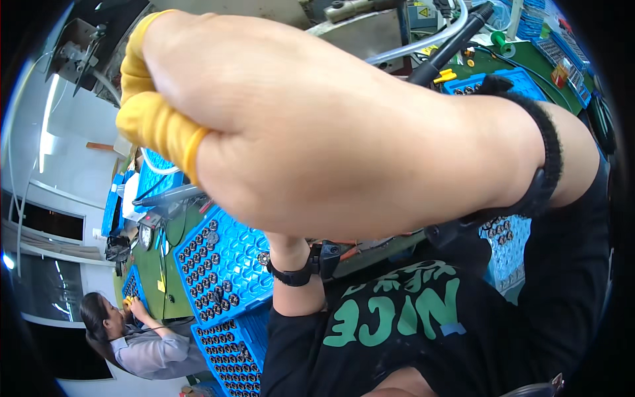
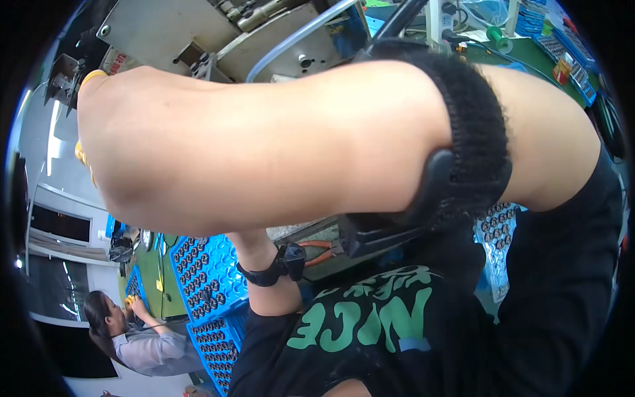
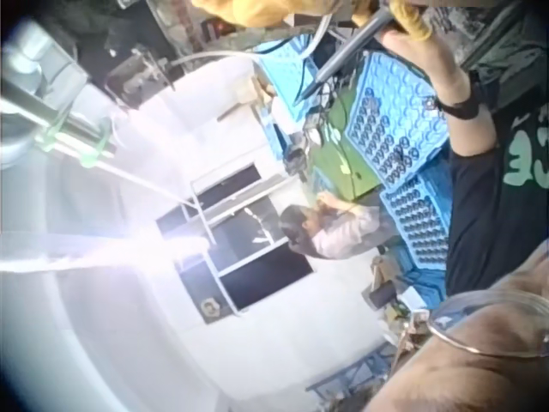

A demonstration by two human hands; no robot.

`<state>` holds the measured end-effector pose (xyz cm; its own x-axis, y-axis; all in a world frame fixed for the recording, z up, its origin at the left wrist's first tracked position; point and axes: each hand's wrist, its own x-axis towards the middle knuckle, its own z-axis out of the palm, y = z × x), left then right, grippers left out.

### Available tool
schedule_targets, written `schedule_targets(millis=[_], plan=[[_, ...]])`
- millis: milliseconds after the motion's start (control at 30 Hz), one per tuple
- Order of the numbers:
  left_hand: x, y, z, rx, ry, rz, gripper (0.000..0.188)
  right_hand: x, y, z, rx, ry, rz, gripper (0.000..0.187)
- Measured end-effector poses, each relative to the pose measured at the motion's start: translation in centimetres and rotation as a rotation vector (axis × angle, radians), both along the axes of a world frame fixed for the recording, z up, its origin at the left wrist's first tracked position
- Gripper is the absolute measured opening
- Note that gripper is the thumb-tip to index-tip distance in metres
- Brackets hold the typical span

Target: The recorder is assembling electronic components using a specialized industrial jig/machine and hand tools.

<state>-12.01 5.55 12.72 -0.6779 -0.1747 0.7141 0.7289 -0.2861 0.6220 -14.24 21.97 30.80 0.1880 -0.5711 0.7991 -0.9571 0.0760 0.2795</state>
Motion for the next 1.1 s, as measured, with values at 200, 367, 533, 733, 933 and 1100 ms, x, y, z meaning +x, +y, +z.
schedule_targets(millis=[200, 367, 533, 733, 933, 1100], plan=[[0.2, 1.0, 0.6, -0.097, 0.102, 0.076, 0.044, 0.4, 0.6, -0.3, -0.008, -0.021, -0.056, 0.023], [-1.7, 1.3, 0.3, 0.03, 0.26, 0.137, 0.047, -0.8, 0.7, -2.4, 0.004, -0.036, -0.066, 0.023], [-3.1, 2.2, -0.4, 0.171, 0.424, 0.182, 0.051, -1.1, 0.6, -3.6, 0.024, -0.04, -0.099, 0.024], [-1.7, 0.2, 0.8, -0.385, 0.393, 0.445, 0.051, -1.2, 0.2, -4.7, 0.028, -0.041, -0.108, 0.024], [-1.3, -1.4, -1.7, -0.43, 0.219, 0.612, 0.034, -1.2, 0.6, -4.8, 0.025, -0.025, -0.126, 0.024], [0.0, -1.6, -2.7, -0.471, 0.035, 0.767, 0.036, -0.8, 1.2, -4.6, 0.027, -0.019, -0.147, 0.024]])
